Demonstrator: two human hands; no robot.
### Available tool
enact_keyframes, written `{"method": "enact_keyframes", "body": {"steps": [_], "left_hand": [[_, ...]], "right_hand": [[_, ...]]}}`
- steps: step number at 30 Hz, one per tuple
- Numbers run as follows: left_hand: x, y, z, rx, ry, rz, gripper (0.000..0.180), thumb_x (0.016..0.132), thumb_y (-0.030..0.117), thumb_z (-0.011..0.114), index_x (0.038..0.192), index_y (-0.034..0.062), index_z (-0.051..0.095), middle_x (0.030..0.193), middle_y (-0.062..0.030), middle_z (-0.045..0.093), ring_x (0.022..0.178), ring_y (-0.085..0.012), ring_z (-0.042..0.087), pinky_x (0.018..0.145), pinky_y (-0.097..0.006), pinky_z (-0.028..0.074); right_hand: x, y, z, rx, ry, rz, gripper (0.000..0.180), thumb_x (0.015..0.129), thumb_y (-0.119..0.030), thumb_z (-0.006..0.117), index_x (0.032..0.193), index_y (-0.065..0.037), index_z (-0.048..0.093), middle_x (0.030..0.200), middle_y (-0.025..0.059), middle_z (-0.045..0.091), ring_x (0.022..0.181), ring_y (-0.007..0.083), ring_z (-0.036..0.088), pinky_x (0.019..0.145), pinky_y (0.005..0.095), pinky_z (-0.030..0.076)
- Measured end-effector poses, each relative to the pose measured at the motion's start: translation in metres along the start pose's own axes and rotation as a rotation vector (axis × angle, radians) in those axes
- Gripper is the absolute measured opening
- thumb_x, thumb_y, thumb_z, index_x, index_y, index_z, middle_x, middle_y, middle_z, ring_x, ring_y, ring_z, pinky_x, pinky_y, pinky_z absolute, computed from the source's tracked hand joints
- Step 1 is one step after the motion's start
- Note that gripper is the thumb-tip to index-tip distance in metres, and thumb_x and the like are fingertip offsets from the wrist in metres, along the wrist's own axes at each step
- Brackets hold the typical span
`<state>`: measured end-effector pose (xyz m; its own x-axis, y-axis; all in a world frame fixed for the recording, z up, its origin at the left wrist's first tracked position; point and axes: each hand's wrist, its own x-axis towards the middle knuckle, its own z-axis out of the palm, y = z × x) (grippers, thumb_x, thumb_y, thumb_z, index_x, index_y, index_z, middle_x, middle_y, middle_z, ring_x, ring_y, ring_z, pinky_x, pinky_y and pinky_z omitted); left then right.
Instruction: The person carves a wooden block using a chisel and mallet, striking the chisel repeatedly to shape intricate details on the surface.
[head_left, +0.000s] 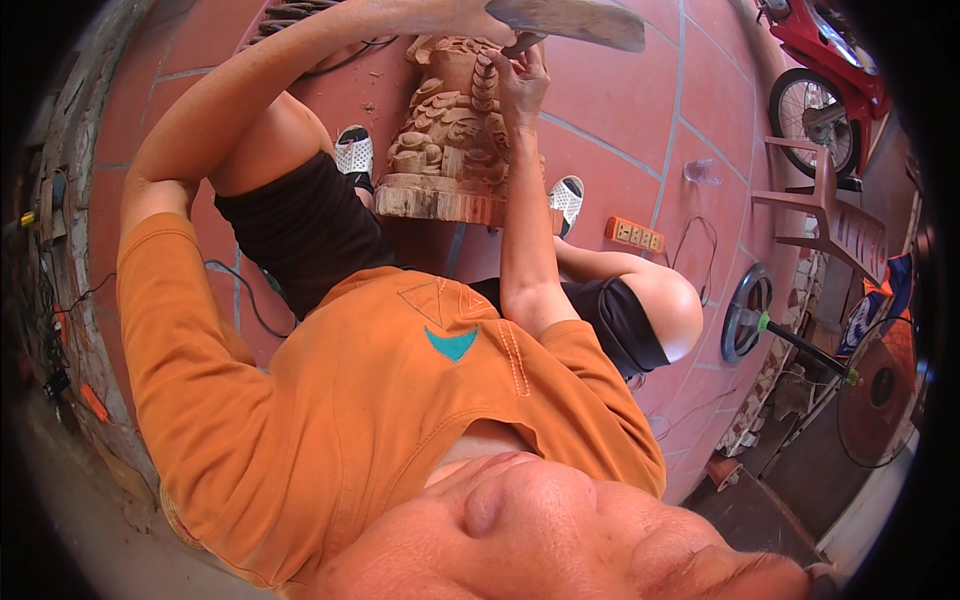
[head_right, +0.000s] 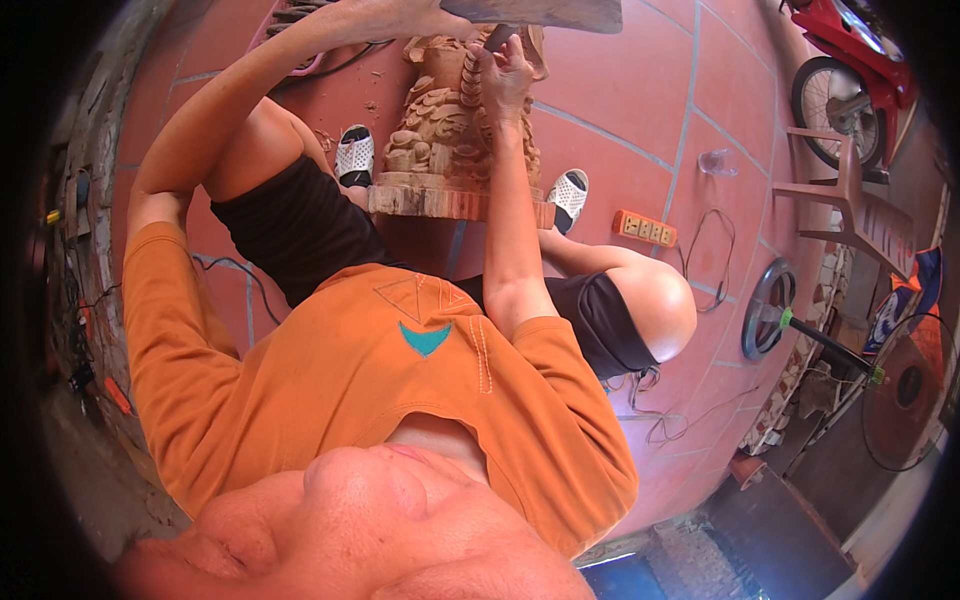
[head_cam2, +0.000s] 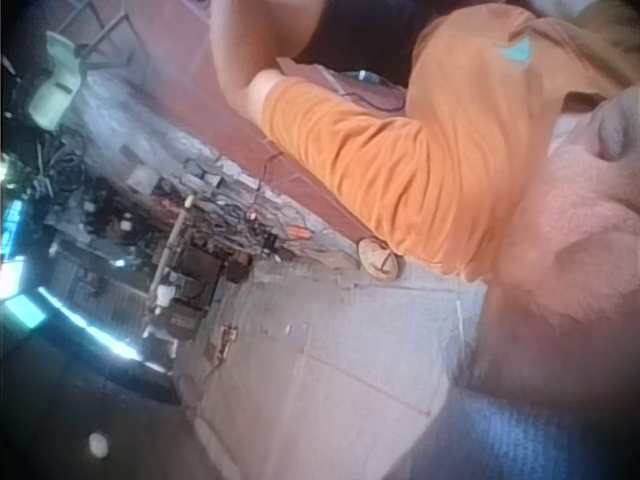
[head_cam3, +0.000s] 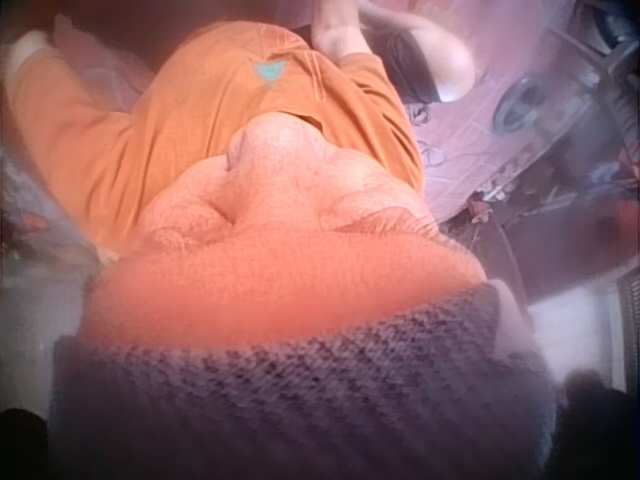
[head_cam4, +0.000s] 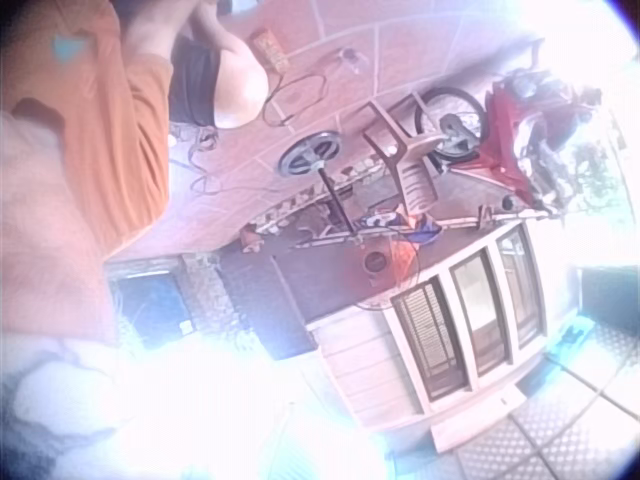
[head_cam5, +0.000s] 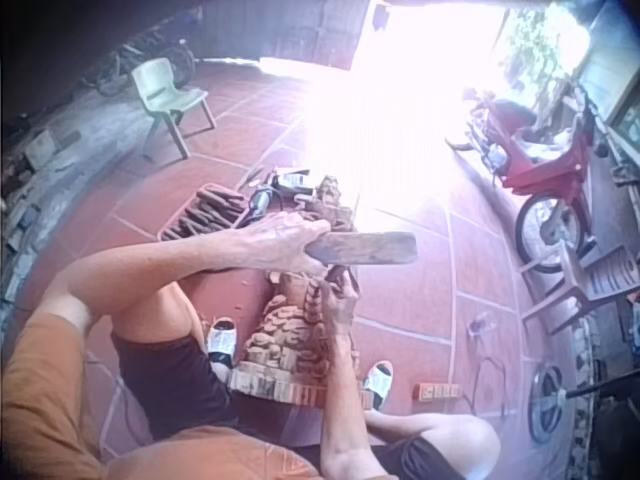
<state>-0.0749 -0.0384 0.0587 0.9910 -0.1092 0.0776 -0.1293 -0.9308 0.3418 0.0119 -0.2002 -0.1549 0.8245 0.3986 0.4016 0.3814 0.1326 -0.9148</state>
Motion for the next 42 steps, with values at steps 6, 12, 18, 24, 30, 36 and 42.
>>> {"method": "enact_keyframes", "body": {"steps": [6,12,18,24,30,36,42], "left_hand": [[-0.003,0.007,0.002,-0.009,0.078,0.015,0.051,0.082,0.038,0.074,0.107,-0.0053,0.061,0.09,-0.0281,0.069,0.089,-0.0408,0.071,0.077,-0.05,0.055],[-0.004,0.008,-0.005,-0.047,-0.27,-0.118,0.052,0.084,0.037,0.074,0.109,-0.0057,0.059,0.082,-0.0255,0.069,0.078,-0.0395,0.071,0.07,-0.048,0.056],[-0.005,-0.008,0.015,-0.054,0.232,0.19,0.054,0.082,0.038,0.075,0.11,-0.0052,0.058,0.083,-0.0256,0.069,0.079,-0.0397,0.071,0.069,-0.049,0.056],[-0.008,-0.006,0.018,0.035,-0.116,0.021,0.051,0.081,0.034,0.073,0.111,-0.0038,0.058,0.083,-0.0259,0.068,0.078,-0.042,0.07,0.069,-0.051,0.055],[-0.012,-0.009,0.011,-0.01,-0.139,-0.045,0.053,0.083,0.038,0.073,0.109,-0.0053,0.059,0.086,-0.0277,0.068,0.083,-0.0424,0.07,0.072,-0.051,0.054],[-0.016,-0.009,-0.004,-0.053,-0.015,-0.057,0.06,0.083,0.041,0.075,0.114,-0.0076,0.059,0.098,-0.0287,0.069,0.093,-0.0414,0.07,0.082,-0.05,0.054],[-0.022,-0.017,-0.005,-0.061,0.067,0.012,0.06,0.083,0.04,0.075,0.115,-0.0083,0.059,0.099,-0.0285,0.069,0.094,-0.0418,0.069,0.083,-0.05,0.053]], "right_hand": [[-0.001,-0.011,0.003,-0.069,-0.012,0.017,0.04,0.087,-0.015,0.082,0.12,0.002,0.067,0.109,0.0053,0.072,0.096,0.0123,0.068,0.081,0.0283,0.056],[-0.002,-0.011,0.001,-0.052,0.023,-0.012,0.039,0.088,-0.015,0.081,0.119,0.003,0.067,0.103,0.0062,0.073,0.096,0.012,0.068,0.08,0.0281,0.056],[-0.001,-0.008,0.005,0.019,0.018,-0.008,0.038,0.089,-0.016,0.08,0.119,0.003,0.067,0.101,0.0077,0.073,0.094,0.0118,0.068,0.079,0.0282,0.056],[-0.002,-0.005,0.001,-0.092,0.016,-0.001,0.036,0.092,-0.014,0.077,0.122,0.003,0.065,0.1,0.0083,0.074,0.089,0.0115,0.068,0.077,0.0283,0.056],[0.001,-0.012,0.003,-0.167,0.002,-0.03,0.029,0.092,-0.01,0.074,0.117,0.001,0.065,0.095,0.0074,0.073,0.086,0.0108,0.068,0.075,0.0273,0.056],[0.0,-0.001,0.001,-0.005,0.016,-0.004,0.027,0.089,-0.011,0.078,0.109,-0.002,0.062,0.09,0.0049,0.071,0.082,0.0083,0.066,0.072,0.0259,0.055],[-0.001,-0.006,0.007,-0.056,0.038,0.005,0.028,0.087,-0.012,0.081,0.104,-0.002,0.061,0.088,0.0033,0.07,0.08,0.008,0.065,0.071,0.0252,0.055]]}}
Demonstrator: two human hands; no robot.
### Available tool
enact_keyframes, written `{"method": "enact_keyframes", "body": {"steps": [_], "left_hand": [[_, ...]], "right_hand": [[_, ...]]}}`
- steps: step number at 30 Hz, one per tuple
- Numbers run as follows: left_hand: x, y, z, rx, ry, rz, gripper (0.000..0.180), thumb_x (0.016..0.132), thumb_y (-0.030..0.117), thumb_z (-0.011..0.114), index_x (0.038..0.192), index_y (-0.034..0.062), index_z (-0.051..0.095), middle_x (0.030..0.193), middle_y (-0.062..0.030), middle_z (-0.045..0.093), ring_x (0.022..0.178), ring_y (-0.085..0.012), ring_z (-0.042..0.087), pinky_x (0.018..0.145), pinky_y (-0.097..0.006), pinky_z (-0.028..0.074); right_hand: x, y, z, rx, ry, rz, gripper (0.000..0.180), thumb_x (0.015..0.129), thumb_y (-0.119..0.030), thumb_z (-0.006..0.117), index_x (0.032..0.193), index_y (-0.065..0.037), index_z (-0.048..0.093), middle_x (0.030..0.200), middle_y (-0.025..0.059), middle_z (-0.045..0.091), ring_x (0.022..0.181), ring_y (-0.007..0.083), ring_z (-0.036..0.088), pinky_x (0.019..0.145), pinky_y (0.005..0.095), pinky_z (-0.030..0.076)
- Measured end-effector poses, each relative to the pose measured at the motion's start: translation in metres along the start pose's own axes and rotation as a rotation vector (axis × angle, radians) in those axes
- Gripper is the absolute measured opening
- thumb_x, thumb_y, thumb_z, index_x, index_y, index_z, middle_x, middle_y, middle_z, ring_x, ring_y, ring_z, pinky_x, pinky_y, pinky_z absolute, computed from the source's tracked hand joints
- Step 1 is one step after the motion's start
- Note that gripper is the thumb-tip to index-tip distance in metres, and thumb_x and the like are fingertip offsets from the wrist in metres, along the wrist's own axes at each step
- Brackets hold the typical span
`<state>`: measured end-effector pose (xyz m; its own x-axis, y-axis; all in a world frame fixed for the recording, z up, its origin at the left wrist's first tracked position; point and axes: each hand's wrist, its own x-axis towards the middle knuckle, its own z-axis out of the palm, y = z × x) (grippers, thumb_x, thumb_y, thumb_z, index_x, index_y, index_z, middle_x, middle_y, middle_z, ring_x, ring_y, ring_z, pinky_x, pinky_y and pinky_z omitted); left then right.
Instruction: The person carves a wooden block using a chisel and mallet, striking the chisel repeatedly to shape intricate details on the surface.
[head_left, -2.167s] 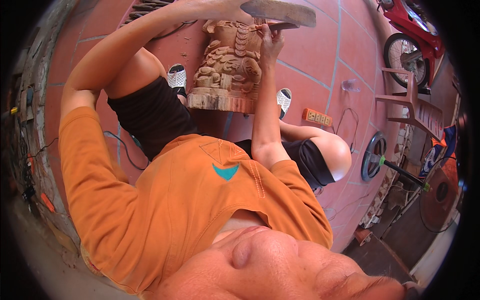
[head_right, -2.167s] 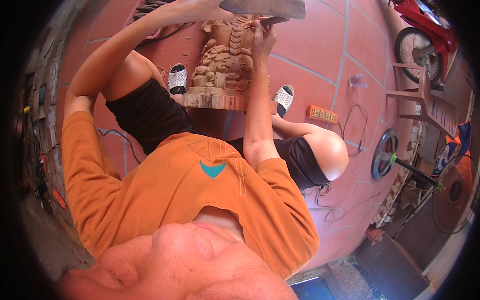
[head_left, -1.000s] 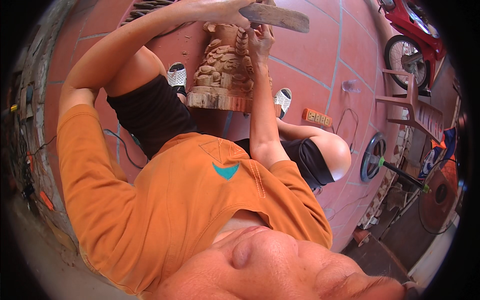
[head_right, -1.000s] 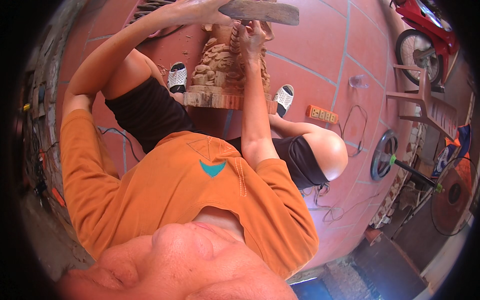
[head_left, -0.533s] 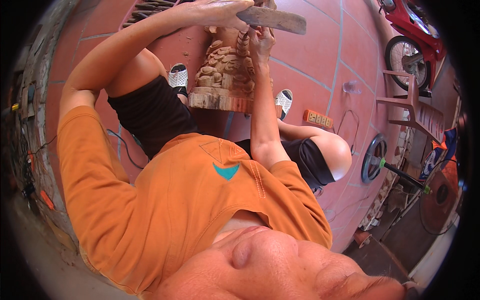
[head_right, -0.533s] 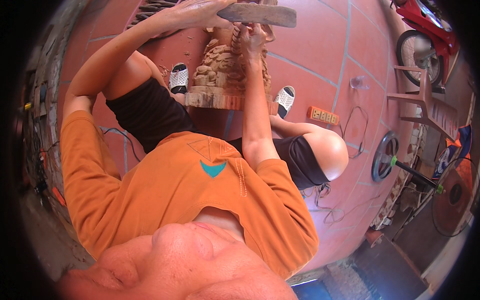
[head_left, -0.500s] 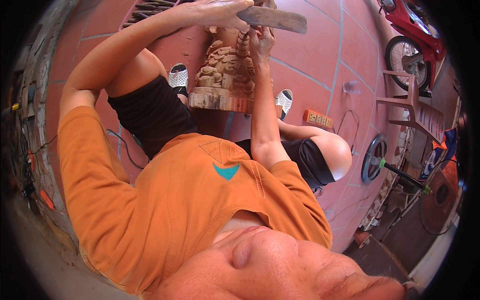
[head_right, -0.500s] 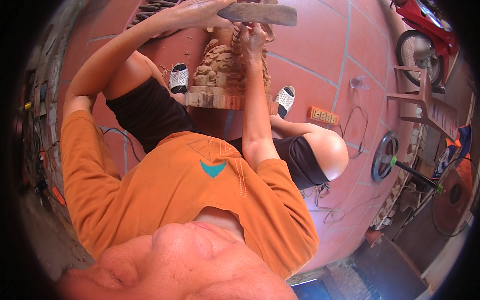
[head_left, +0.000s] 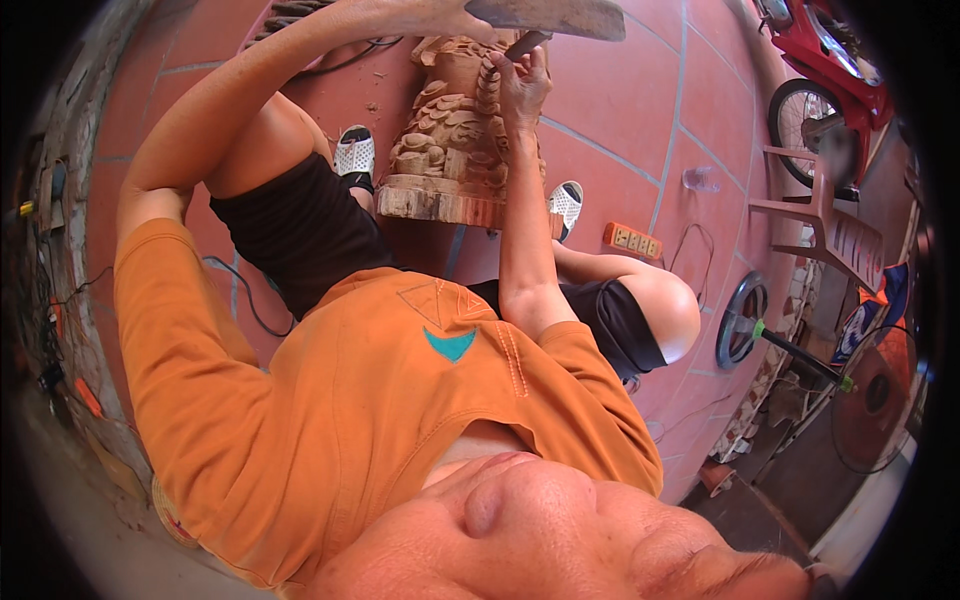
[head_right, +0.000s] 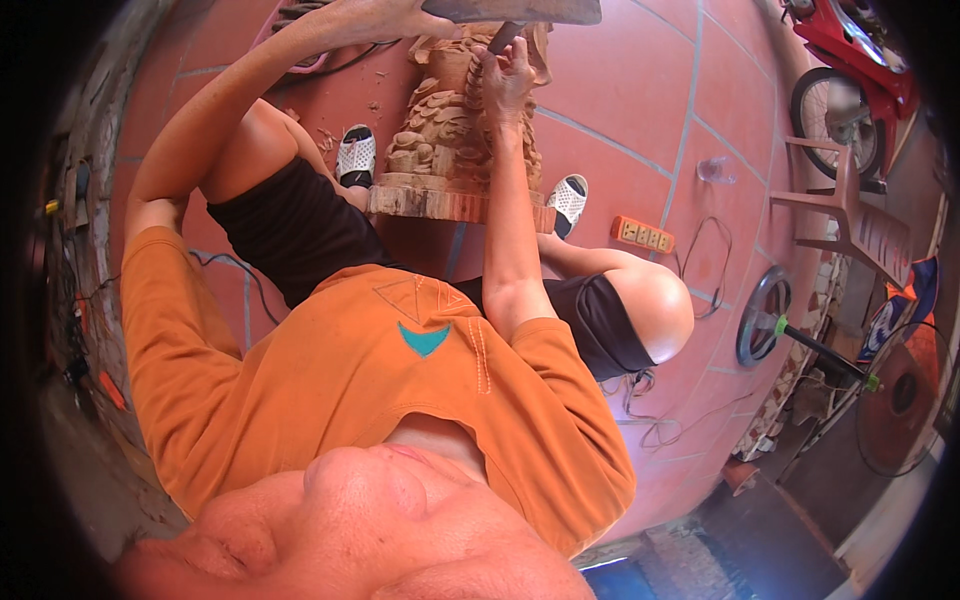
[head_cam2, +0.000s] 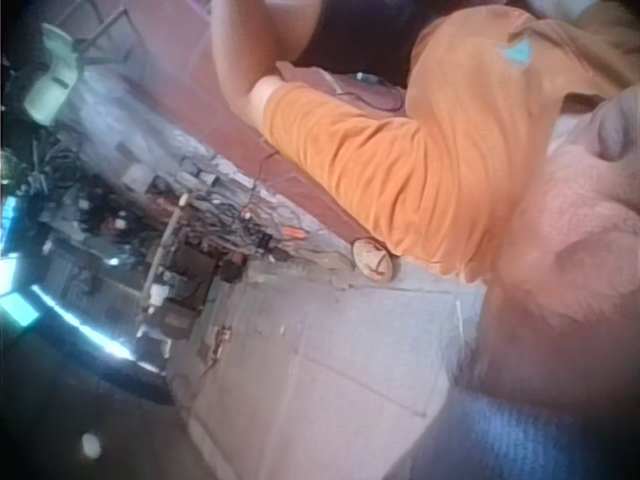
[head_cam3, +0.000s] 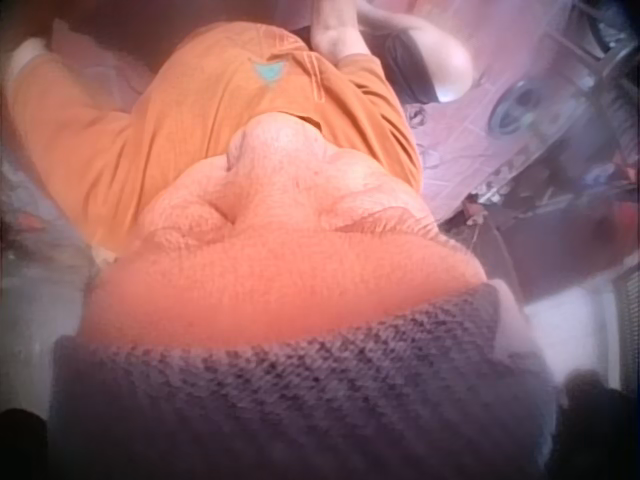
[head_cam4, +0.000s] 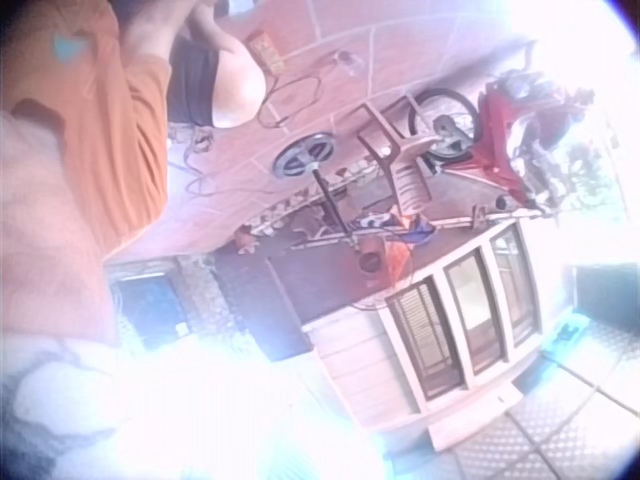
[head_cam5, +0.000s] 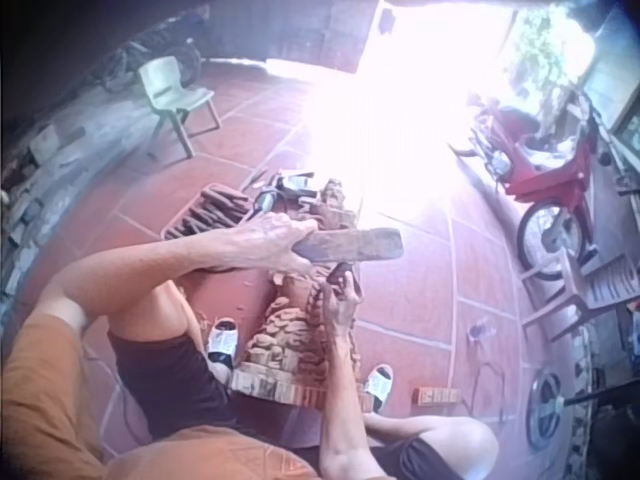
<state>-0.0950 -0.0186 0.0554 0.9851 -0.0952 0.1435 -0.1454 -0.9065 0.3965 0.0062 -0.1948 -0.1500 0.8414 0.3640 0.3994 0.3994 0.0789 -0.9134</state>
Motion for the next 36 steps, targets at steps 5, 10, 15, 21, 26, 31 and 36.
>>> {"method": "enact_keyframes", "body": {"steps": [5,10,15,21,26,31,36], "left_hand": [[0.0,0.002,-0.005,-0.004,-0.09,-0.075,0.06,0.082,0.042,0.075,0.113,-0.0074,0.059,0.096,-0.0283,0.069,0.093,-0.0421,0.069,0.082,-0.05,0.053],[-0.004,0.009,-0.01,0.008,-0.059,-0.062,0.061,0.082,0.043,0.076,0.113,-0.0064,0.06,0.095,-0.0288,0.069,0.091,-0.042,0.07,0.082,-0.05,0.053],[-0.004,-0.001,-0.002,0.035,-0.04,-0.059,0.06,0.082,0.043,0.075,0.113,-0.0064,0.06,0.095,-0.0287,0.069,0.092,-0.043,0.069,0.082,-0.05,0.054],[-0.006,0.003,-0.008,-0.044,0.001,-0.099,0.065,0.083,0.043,0.074,0.122,-0.0072,0.059,0.101,-0.0303,0.069,0.096,-0.0411,0.07,0.084,-0.047,0.054],[-0.013,0.02,-0.013,-0.269,0.108,-0.107,0.063,0.087,0.034,0.074,0.131,-0.0063,0.056,0.103,-0.0256,0.071,0.098,-0.0279,0.071,0.087,-0.04,0.054],[-0.039,0.042,-0.009,-0.555,0.207,-0.199,0.051,0.09,0.024,0.074,0.132,0.0004,0.056,0.088,-0.0083,0.067,0.073,-0.014,0.062,0.07,-0.031,0.051],[-0.075,0.065,0.03,-0.735,0.276,-0.454,0.055,0.085,0.028,0.08,0.127,-0.0001,0.058,0.092,-0.0071,0.067,0.075,-0.0125,0.063,0.07,-0.028,0.052]], "right_hand": [[0.003,-0.003,0.002,0.008,0.003,-0.049,0.029,0.087,-0.013,0.082,0.102,-0.001,0.059,0.085,0.0044,0.07,0.078,0.0083,0.066,0.068,0.0256,0.055],[0.005,0.009,-0.002,-0.036,0.007,-0.049,0.03,0.087,-0.015,0.081,0.097,-0.001,0.058,0.081,0.0069,0.071,0.075,0.0089,0.067,0.066,0.0268,0.055],[0.003,-0.006,0.003,-0.066,-0.017,-0.076,0.03,0.087,-0.016,0.081,0.097,-0.001,0.058,0.083,0.0066,0.072,0.078,0.0116,0.07,0.067,0.0276,0.056],[0.001,0.011,0.01,-0.187,0.031,-0.166,0.034,0.082,-0.022,0.085,0.096,-0.004,0.059,0.081,0.0087,0.074,0.075,0.019,0.075,0.061,0.0299,0.056],[0.007,0.023,0.005,-0.217,0.02,-0.088,0.036,0.078,-0.025,0.087,0.095,-0.007,0.06,0.08,0.0095,0.075,0.073,0.0225,0.076,0.06,0.0329,0.056],[0.009,0.008,0.004,-0.264,-0.003,-0.089,0.036,0.079,-0.024,0.085,0.096,-0.007,0.058,0.079,0.0119,0.074,0.071,0.0267,0.074,0.061,0.0383,0.055],[0.006,-0.017,-0.001,-0.298,-0.029,-0.101,0.033,0.083,-0.024,0.081,0.102,-0.006,0.059,0.079,0.0143,0.071,0.072,0.0327,0.071,0.063,0.042,0.053]]}}
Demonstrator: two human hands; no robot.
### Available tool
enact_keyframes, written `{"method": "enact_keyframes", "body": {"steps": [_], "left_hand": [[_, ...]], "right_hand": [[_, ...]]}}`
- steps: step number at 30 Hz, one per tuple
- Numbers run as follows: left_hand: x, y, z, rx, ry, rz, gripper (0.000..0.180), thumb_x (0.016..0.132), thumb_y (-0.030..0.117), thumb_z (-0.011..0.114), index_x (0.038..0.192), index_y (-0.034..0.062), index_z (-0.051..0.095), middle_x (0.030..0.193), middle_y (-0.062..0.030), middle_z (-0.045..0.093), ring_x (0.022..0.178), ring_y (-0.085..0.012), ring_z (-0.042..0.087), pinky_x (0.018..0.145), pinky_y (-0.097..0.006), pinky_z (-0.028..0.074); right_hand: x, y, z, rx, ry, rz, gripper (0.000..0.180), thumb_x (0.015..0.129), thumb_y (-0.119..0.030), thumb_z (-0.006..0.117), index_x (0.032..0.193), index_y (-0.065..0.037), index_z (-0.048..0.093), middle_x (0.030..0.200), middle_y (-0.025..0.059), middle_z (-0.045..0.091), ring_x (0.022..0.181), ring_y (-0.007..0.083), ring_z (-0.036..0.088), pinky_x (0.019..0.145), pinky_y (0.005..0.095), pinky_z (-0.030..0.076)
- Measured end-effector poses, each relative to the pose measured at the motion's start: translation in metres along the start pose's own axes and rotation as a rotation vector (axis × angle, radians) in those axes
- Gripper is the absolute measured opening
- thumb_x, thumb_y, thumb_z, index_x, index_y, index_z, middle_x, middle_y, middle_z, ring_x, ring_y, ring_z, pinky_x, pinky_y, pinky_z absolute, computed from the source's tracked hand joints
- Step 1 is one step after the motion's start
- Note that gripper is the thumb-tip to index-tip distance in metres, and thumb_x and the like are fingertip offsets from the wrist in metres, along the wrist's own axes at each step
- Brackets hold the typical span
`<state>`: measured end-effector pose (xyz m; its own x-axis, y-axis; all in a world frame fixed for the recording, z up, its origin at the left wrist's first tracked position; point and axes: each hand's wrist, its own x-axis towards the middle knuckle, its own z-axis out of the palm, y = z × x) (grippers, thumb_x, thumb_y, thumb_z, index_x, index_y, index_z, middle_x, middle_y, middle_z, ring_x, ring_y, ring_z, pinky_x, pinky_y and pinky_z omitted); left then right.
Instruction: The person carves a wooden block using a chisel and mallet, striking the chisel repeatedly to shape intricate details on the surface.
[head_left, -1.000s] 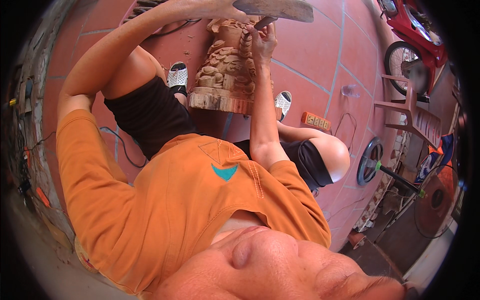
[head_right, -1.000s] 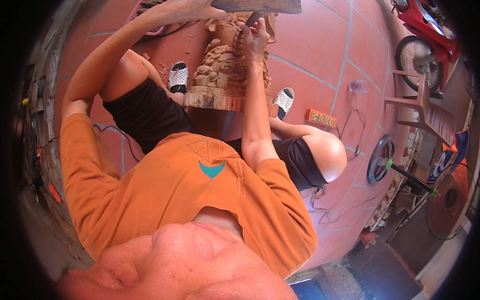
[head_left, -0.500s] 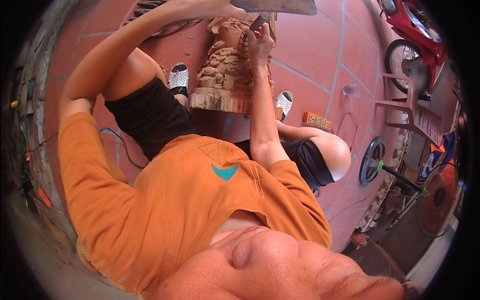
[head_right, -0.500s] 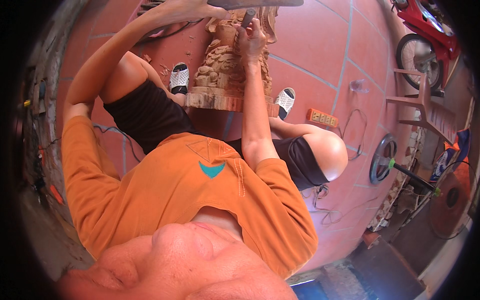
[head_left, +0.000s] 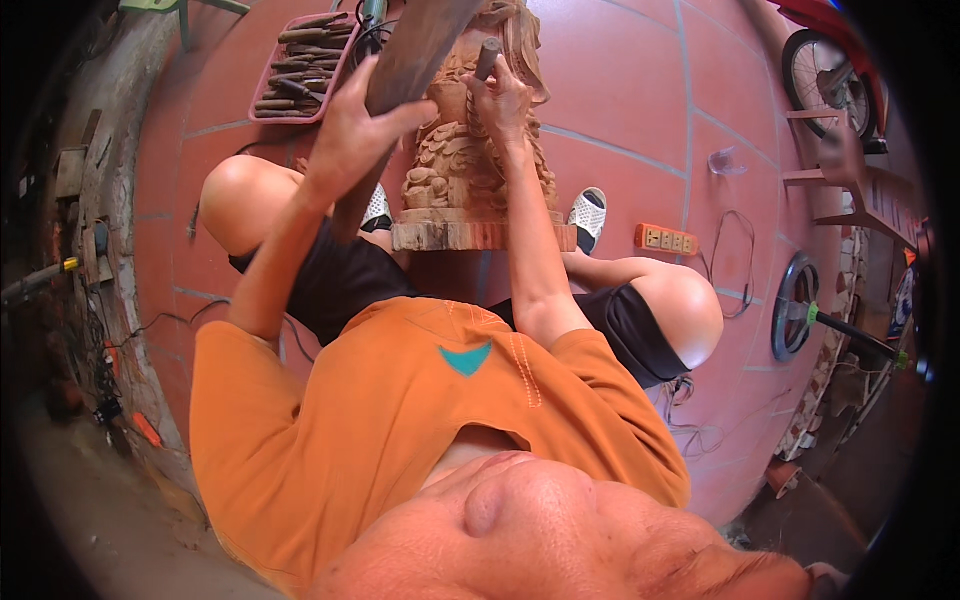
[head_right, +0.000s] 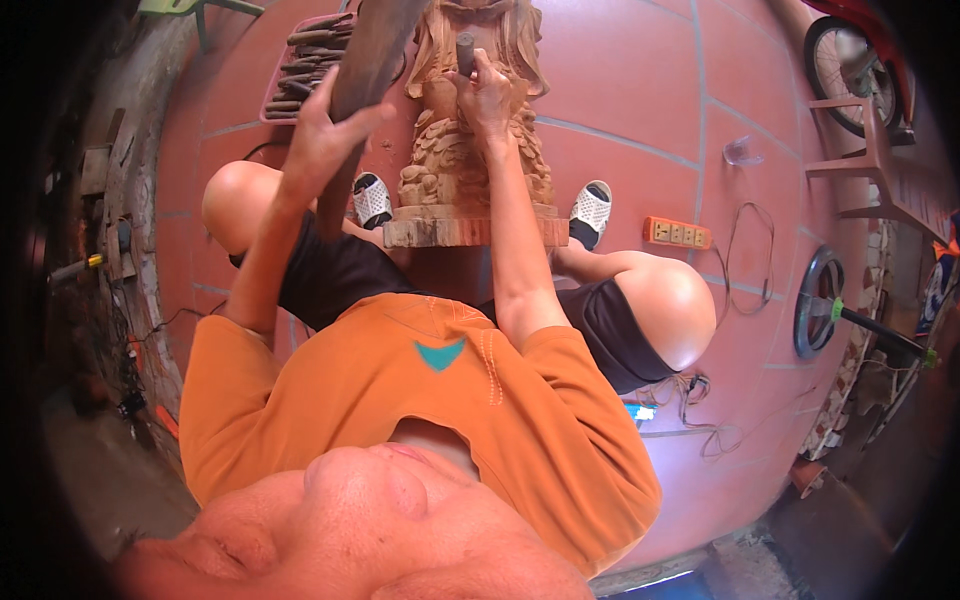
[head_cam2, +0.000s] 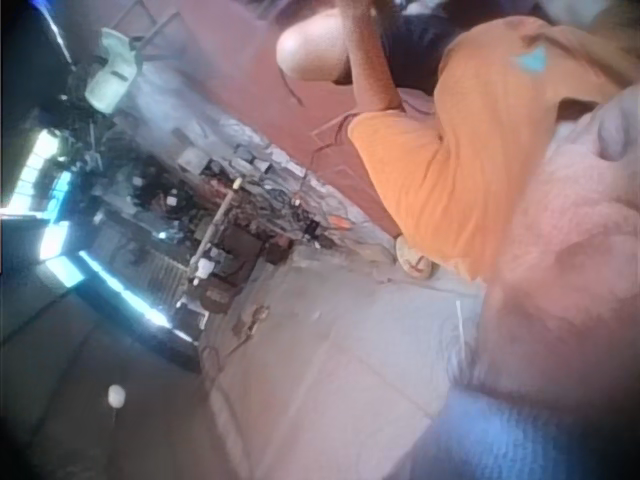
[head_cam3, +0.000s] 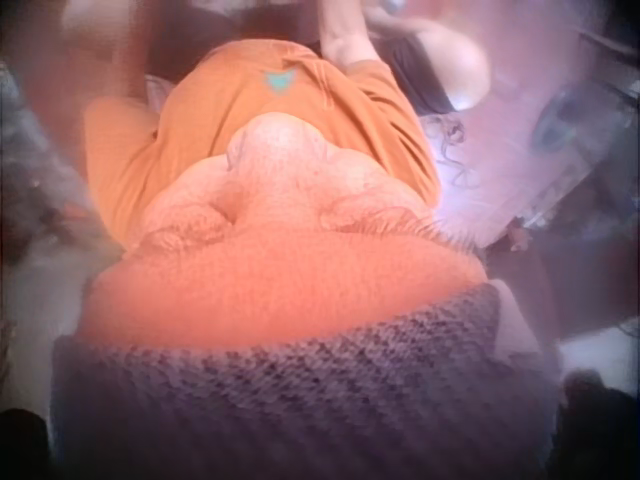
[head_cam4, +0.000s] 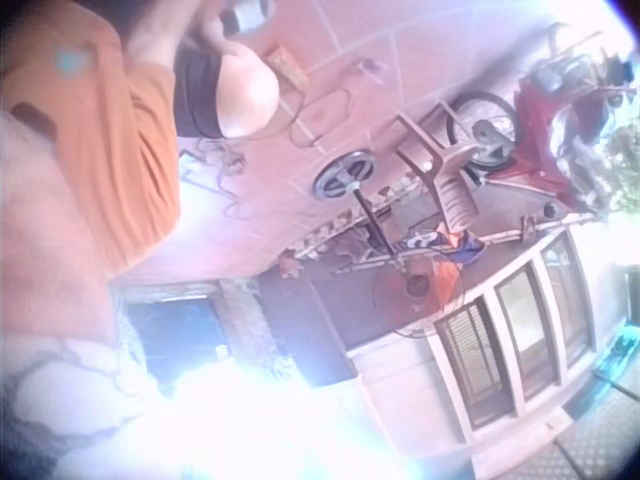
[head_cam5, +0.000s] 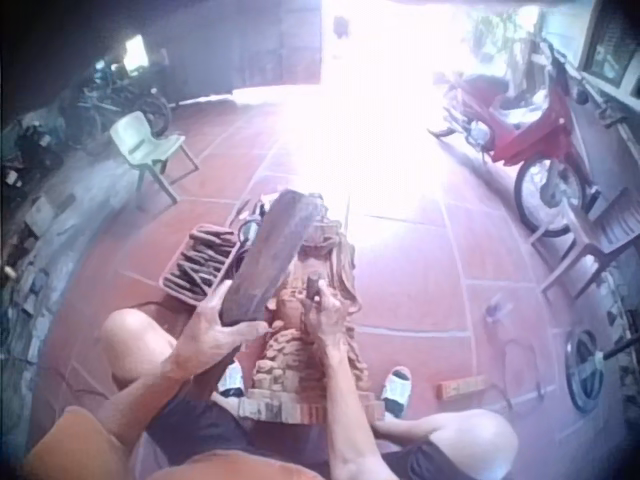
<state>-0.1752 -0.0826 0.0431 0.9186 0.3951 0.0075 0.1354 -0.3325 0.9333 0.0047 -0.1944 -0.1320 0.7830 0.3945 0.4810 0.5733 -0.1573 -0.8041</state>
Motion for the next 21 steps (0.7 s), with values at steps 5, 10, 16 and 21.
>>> {"method": "enact_keyframes", "body": {"steps": [5,10,16,21], "left_hand": [[0.0,-0.03,0.011,0.137,-0.087,-0.065,0.058,0.086,0.027,0.079,0.13,-0.0022,0.055,0.113,-0.0153,0.07,0.103,-0.0207,0.065,0.095,-0.033,0.049],[-0.001,-0.029,0.012,0.074,-0.001,-0.041,0.054,0.089,0.023,0.077,0.131,-0.0011,0.055,0.093,-0.006,0.068,0.075,-0.0113,0.064,0.068,-0.028,0.053],[-0.002,-0.033,0.021,0.025,0.009,-0.062,0.061,0.09,0.027,0.077,0.136,0.0,0.048,0.093,-0.0118,0.07,0.075,-0.0164,0.068,0.069,-0.032,0.054],[-0.004,-0.039,0.029,0.309,-0.077,-0.073,0.065,0.089,0.035,0.075,0.135,-0.0034,0.049,0.103,-0.0242,0.072,0.099,-0.0304,0.072,0.09,-0.04,0.053]], "right_hand": [[-0.001,-0.001,0.006,0.08,-0.011,-0.004,0.028,0.084,-0.019,0.076,0.104,-0.007,0.061,0.088,0.0164,0.069,0.08,0.0374,0.069,0.067,0.0446,0.053],[-0.003,0.0,0.009,0.064,-0.004,-0.01,0.026,0.083,-0.017,0.075,0.103,-0.006,0.062,0.093,0.0174,0.068,0.083,0.0397,0.067,0.069,0.047,0.052],[-0.003,-0.006,0.006,0.016,0.009,-0.035,0.024,0.084,-0.015,0.075,0.103,-0.006,0.063,0.09,0.0163,0.069,0.081,0.0366,0.068,0.067,0.0432,0.054],[-0.002,-0.009,0.0,0.047,-0.062,-0.019,0.026,0.085,-0.012,0.073,0.108,-0.007,0.063,0.094,0.016,0.07,0.086,0.0375,0.069,0.071,0.0439,0.055]]}}
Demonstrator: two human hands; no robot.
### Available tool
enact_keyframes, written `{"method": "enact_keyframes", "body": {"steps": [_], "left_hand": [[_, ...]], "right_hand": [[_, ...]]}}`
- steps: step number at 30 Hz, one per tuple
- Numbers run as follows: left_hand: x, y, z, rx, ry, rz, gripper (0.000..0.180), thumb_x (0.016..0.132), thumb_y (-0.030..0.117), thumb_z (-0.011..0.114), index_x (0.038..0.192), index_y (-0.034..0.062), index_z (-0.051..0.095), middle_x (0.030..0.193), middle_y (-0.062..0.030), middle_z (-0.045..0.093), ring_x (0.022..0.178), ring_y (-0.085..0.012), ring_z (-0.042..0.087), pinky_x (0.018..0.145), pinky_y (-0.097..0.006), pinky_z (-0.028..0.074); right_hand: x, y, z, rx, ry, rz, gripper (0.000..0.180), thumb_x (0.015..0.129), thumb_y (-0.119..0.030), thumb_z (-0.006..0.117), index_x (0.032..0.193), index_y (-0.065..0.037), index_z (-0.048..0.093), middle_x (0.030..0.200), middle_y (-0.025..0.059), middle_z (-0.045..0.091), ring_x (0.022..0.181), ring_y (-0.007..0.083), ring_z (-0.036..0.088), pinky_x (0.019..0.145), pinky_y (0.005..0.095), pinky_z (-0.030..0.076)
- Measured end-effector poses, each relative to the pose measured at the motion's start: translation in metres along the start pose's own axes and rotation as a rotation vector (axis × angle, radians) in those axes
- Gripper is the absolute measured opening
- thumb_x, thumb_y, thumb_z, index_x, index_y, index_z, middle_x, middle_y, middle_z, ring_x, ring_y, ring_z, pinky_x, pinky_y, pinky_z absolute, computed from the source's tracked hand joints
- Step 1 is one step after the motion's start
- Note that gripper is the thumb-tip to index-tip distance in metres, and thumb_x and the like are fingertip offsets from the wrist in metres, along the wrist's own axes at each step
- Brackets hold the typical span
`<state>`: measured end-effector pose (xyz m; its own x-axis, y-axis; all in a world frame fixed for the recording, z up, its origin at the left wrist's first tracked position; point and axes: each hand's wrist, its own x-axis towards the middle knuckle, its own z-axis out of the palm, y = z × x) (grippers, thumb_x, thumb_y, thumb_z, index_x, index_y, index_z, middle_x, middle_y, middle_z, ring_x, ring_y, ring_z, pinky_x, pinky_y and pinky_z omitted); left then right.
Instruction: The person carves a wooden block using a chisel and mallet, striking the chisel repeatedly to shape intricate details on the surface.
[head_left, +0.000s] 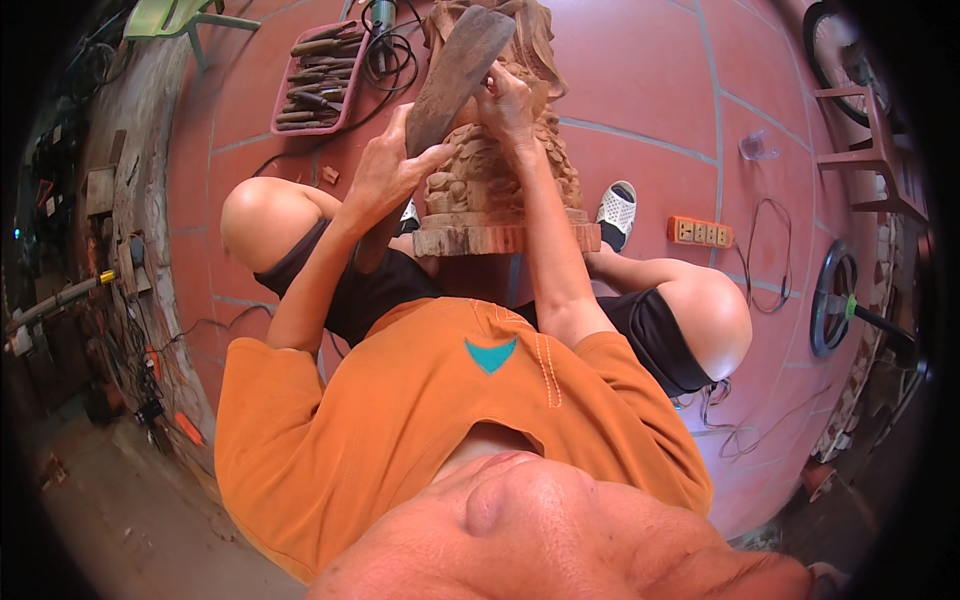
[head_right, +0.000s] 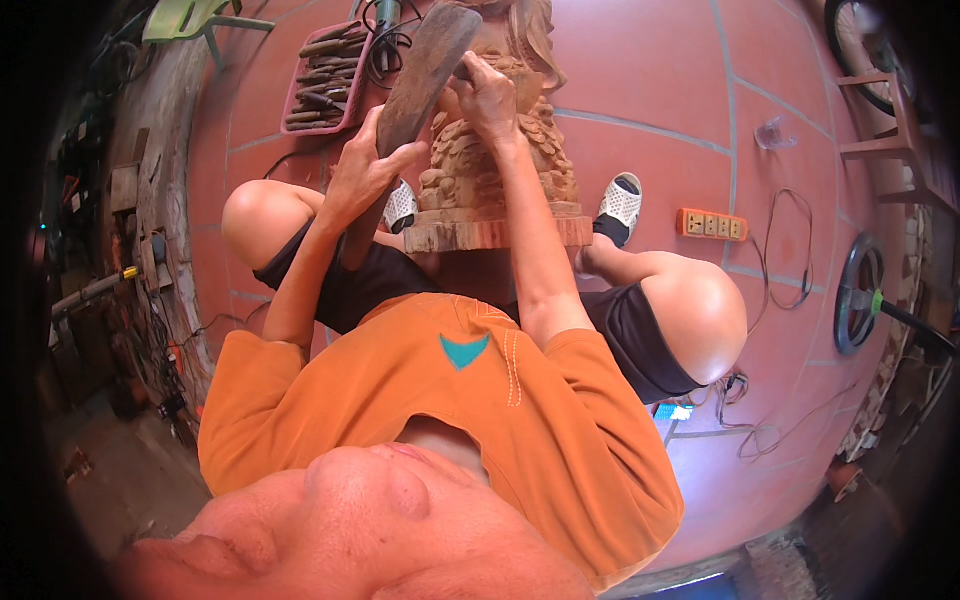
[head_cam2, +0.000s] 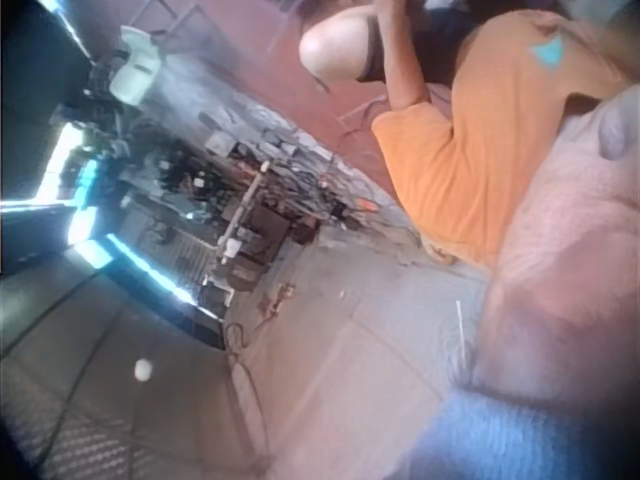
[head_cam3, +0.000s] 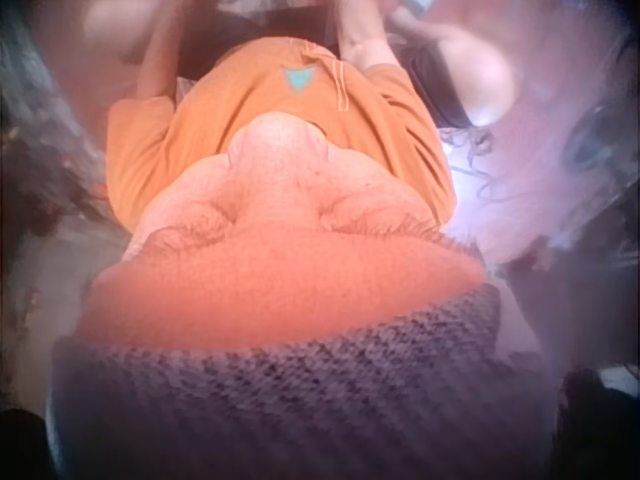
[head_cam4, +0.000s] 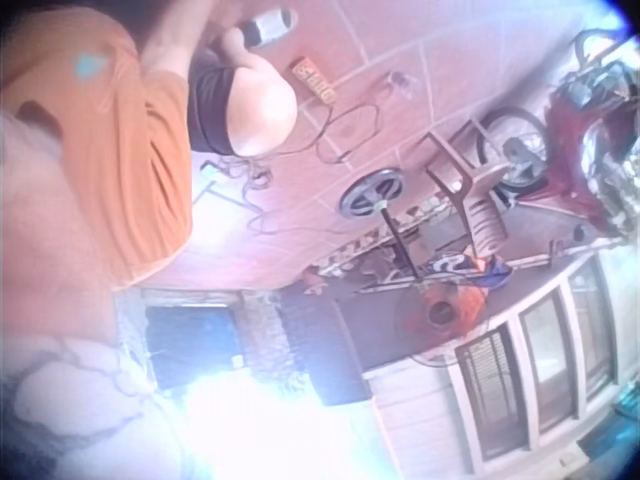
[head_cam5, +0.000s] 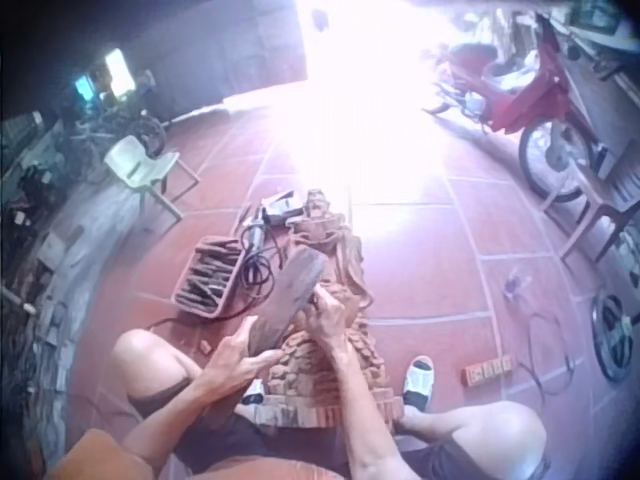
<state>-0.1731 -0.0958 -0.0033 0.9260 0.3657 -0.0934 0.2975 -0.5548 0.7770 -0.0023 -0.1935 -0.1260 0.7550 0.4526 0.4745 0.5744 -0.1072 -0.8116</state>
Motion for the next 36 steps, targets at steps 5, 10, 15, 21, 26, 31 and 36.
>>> {"method": "enact_keyframes", "body": {"steps": [5,10,15,21,26,31,36], "left_hand": [[0.002,-0.005,0.0,-0.143,-0.014,0.033,0.067,0.088,0.037,0.076,0.134,-0.0053,0.05,0.107,-0.0202,0.072,0.095,-0.0253,0.071,0.089,-0.037,0.053],[-0.002,-0.008,0.009,-0.324,-0.005,-0.028,0.063,0.087,0.035,0.077,0.131,-0.0056,0.054,0.107,-0.0145,0.069,0.086,-0.018,0.066,0.079,-0.032,0.054],[-0.009,-0.008,0.004,-0.533,-0.007,-0.051,0.057,0.087,0.032,0.078,0.128,-0.0025,0.057,0.097,-0.0079,0.068,0.077,-0.0099,0.062,0.062,-0.025,0.052],[-0.016,-0.013,-0.009,-0.609,0.098,0.034,0.056,0.087,0.03,0.077,0.13,-0.0001,0.057,0.096,-0.0052,0.067,0.073,-0.0086,0.062,0.059,-0.024,0.055],[-0.026,-0.005,-0.015,-0.606,0.131,0.062,0.059,0.086,0.032,0.078,0.13,-0.0008,0.056,0.093,-0.0055,0.067,0.072,-0.0093,0.062,0.055,-0.025,0.052],[-0.042,0.006,-0.026,-0.62,0.089,0.078,0.056,0.085,0.032,0.078,0.126,-0.0006,0.059,0.088,-0.0051,0.067,0.065,-0.0097,0.062,0.055,-0.025,0.052],[-0.041,0.007,-0.025,-0.789,0.121,0.171,0.054,0.091,0.025,0.076,0.134,0.002,0.054,0.103,-0.0118,0.068,0.091,-0.0165,0.065,0.085,-0.031,0.051]], "right_hand": [[0.009,0.015,-0.008,0.134,-0.088,-0.039,0.03,0.086,-0.01,0.072,0.114,-0.006,0.062,0.094,0.0177,0.07,0.086,0.0352,0.071,0.074,0.0414,0.056],[0.018,0.025,-0.021,0.074,-0.271,-0.009,0.017,0.086,-0.008,0.071,0.101,-0.004,0.062,0.086,0.0178,0.069,0.08,0.0333,0.07,0.07,0.0411,0.052],[0.028,0.016,-0.024,-0.03,-0.371,-0.013,0.019,0.087,-0.012,0.074,0.1,-0.006,0.063,0.081,0.0162,0.069,0.074,0.0327,0.067,0.068,0.0407,0.051],[0.033,-0.001,-0.029,-0.154,-0.432,0.083,0.023,0.088,-0.013,0.073,0.111,-0.012,0.072,0.095,0.0086,0.075,0.084,0.0205,0.07,0.077,0.0369,0.054],[0.043,0.007,-0.02,-0.283,-0.464,0.016,0.028,0.089,-0.021,0.075,0.116,-0.016,0.074,0.104,0.0077,0.077,0.092,0.0189,0.073,0.083,0.0368,0.055],[0.046,0.024,-0.024,-0.171,-0.426,-0.026,0.022,0.087,-0.005,0.075,0.108,-0.002,0.069,0.097,0.008,0.074,0.089,0.0191,0.07,0.08,0.0364,0.058],[0.057,0.029,-0.029,-0.207,-0.507,0.053,0.021,0.084,-0.01,0.08,0.103,-0.006,0.073,0.098,0.0115,0.076,0.095,0.0205,0.071,0.084,0.0364,0.056]]}}
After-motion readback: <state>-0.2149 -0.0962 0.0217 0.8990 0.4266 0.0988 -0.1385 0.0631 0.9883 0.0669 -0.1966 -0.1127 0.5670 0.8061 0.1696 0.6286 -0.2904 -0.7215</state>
